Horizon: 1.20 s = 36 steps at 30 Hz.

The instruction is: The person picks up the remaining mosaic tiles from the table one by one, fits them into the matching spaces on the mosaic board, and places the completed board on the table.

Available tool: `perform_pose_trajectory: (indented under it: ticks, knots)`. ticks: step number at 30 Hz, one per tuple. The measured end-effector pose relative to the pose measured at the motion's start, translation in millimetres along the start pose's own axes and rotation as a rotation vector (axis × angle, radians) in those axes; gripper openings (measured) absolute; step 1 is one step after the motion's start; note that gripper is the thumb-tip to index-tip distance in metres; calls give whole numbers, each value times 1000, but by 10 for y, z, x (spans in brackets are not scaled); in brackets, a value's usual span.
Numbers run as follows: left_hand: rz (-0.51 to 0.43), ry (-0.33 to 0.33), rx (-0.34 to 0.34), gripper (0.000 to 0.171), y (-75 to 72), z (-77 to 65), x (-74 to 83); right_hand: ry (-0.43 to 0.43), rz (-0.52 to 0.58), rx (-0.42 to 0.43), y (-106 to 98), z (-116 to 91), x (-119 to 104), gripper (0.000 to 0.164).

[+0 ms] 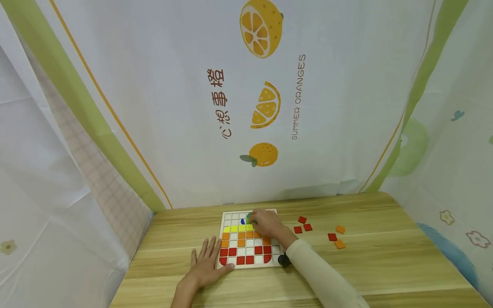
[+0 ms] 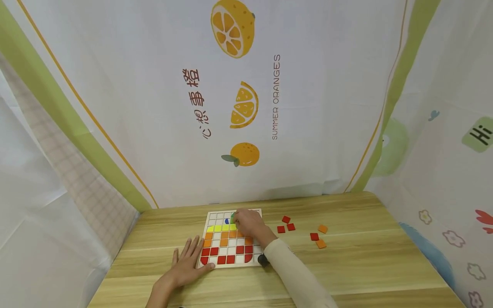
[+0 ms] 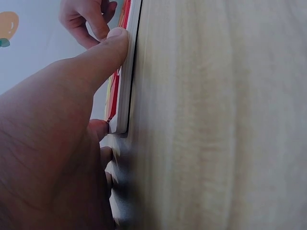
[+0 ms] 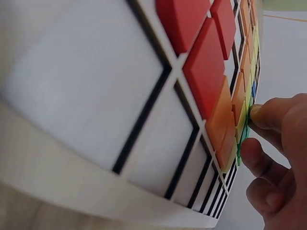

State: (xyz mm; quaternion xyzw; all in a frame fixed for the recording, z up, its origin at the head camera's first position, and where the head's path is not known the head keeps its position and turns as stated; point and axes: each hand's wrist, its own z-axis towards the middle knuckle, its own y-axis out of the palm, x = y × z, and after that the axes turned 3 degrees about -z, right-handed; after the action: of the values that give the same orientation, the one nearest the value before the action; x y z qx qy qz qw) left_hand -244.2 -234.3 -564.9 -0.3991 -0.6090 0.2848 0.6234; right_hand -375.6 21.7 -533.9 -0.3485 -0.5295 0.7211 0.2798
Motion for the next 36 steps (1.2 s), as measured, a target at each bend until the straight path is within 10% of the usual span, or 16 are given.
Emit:
perform_pose_trajectory:
  ticks: [36]
  knots:
    - [18, -25, -44, 105, -112, -81, 156, -76, 92, 50, -223, -366, 278, 5]
